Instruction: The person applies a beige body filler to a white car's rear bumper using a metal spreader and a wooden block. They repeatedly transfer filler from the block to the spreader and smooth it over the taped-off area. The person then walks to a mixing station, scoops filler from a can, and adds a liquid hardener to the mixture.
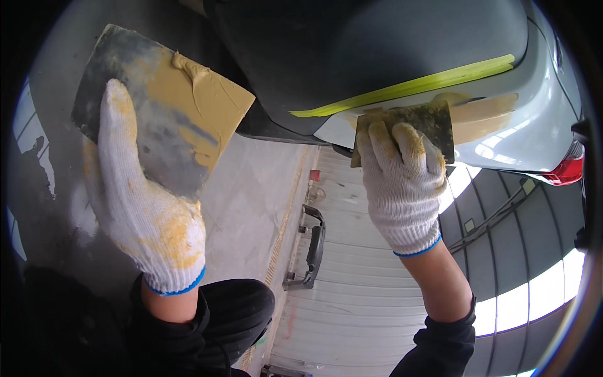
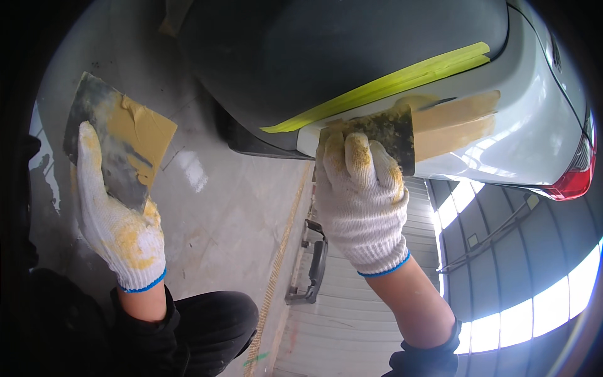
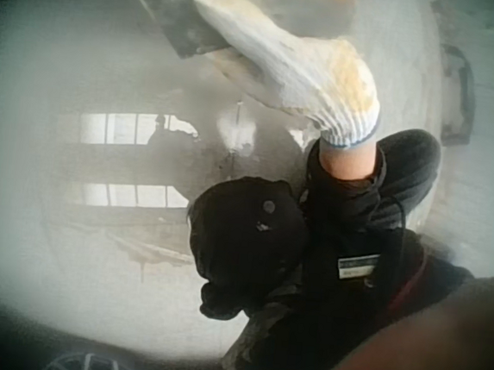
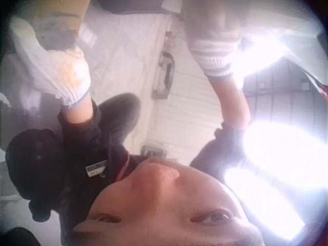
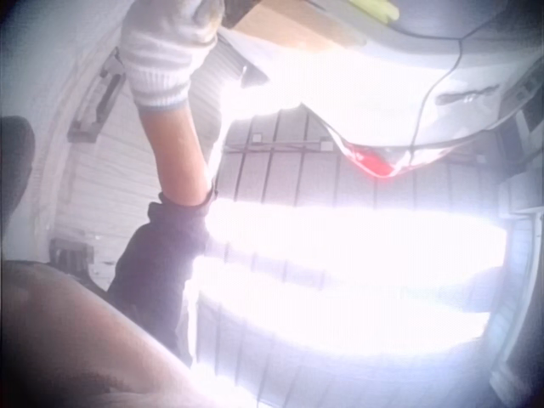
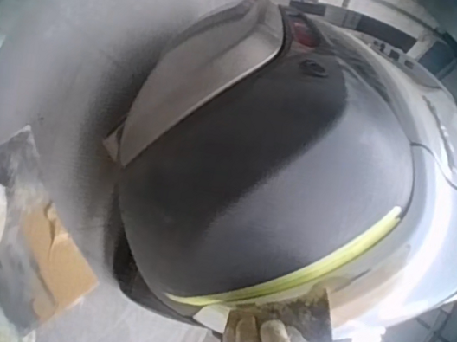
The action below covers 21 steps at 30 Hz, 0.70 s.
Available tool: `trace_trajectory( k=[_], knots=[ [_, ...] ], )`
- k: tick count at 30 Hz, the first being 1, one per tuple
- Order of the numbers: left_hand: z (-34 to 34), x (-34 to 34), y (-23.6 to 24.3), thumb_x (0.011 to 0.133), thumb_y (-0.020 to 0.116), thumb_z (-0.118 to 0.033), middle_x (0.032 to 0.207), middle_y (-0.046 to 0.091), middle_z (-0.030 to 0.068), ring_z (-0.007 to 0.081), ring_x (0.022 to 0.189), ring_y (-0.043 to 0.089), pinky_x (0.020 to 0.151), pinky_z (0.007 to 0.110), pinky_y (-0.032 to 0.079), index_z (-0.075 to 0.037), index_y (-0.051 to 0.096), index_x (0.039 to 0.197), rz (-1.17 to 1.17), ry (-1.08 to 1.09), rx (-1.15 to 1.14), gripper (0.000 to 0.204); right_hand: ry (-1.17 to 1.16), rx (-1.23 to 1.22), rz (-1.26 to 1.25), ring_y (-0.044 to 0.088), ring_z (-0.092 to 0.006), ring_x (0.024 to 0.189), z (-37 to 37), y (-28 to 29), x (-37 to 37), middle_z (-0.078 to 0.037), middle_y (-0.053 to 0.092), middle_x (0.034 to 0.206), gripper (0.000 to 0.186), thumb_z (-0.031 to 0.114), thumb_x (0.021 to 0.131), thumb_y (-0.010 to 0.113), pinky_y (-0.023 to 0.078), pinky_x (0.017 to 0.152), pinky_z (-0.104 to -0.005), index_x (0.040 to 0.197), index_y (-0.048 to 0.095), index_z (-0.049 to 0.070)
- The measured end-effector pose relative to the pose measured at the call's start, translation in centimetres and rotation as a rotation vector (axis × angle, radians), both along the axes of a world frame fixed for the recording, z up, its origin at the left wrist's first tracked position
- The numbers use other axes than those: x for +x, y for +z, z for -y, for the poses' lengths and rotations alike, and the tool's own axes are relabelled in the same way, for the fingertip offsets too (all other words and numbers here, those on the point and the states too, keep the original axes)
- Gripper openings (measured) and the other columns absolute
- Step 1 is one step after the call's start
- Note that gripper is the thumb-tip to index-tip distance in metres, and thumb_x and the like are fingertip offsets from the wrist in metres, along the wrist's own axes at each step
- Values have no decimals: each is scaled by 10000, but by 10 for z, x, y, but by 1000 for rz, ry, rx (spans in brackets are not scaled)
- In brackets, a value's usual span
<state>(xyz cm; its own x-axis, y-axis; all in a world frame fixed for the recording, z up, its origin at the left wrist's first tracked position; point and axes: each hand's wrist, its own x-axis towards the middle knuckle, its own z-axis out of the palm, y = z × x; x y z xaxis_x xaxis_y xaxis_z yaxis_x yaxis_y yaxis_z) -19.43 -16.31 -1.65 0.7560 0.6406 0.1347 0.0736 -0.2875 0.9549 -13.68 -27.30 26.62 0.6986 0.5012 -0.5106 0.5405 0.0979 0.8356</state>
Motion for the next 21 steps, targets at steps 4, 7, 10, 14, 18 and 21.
trace_trajectory(
  k=[4,7,10,14,18,21],
  knots=[
    [-1,1,0,979,772,-216,1498,683,167,405,1376,656,1186,471,522,-10,579,1557,-10,-7,2,644,-53,47,6,688,-298,1035,-7,3,-2,-132,601,1281,503,147,826,769,625,839,-415,1305,705,5],
    [0,2,3,947,797,-160,1479,691,178,406,1364,663,1176,471,532,-13,584,1554,-17,6,-10,660,-20,112,-23,695,-293,1025,-6,0,-1,-135,604,1300,500,133,822,768,624,837,-418,1301,706,4],
    [3,1,6,904,817,-86,1461,699,186,404,1347,673,1163,468,542,-19,591,1550,-58,28,-15,687,-37,137,9,689,-306,1032,-3,-4,1,-138,615,1287,500,108,820,765,624,827,-424,1303,698,0],
    [8,0,8,883,816,-49,1454,703,186,404,1332,681,1154,461,547,-21,603,1537,-21,56,-61,689,74,53,22,667,-331,1057,1,-6,4,-147,614,1274,482,92,829,765,622,819,-435,1293,694,-16],
    [12,-1,8,894,803,-60,1466,697,182,406,1342,672,1160,462,539,-11,602,1532,-3,43,-94,671,-78,87,50,652,-336,1072,7,-6,1,-149,595,1250,440,97,847,765,622,826,-432,1264,706,-32],
    [13,-2,8,899,801,-83,1481,690,178,410,1357,663,1183,472,517,-7,591,1541,28,42,-102,680,-110,69,81,654,-320,1078,9,-6,-3,-136,596,1205,404,98,854,768,627,835,-421,1234,720,-29]
  ],
)
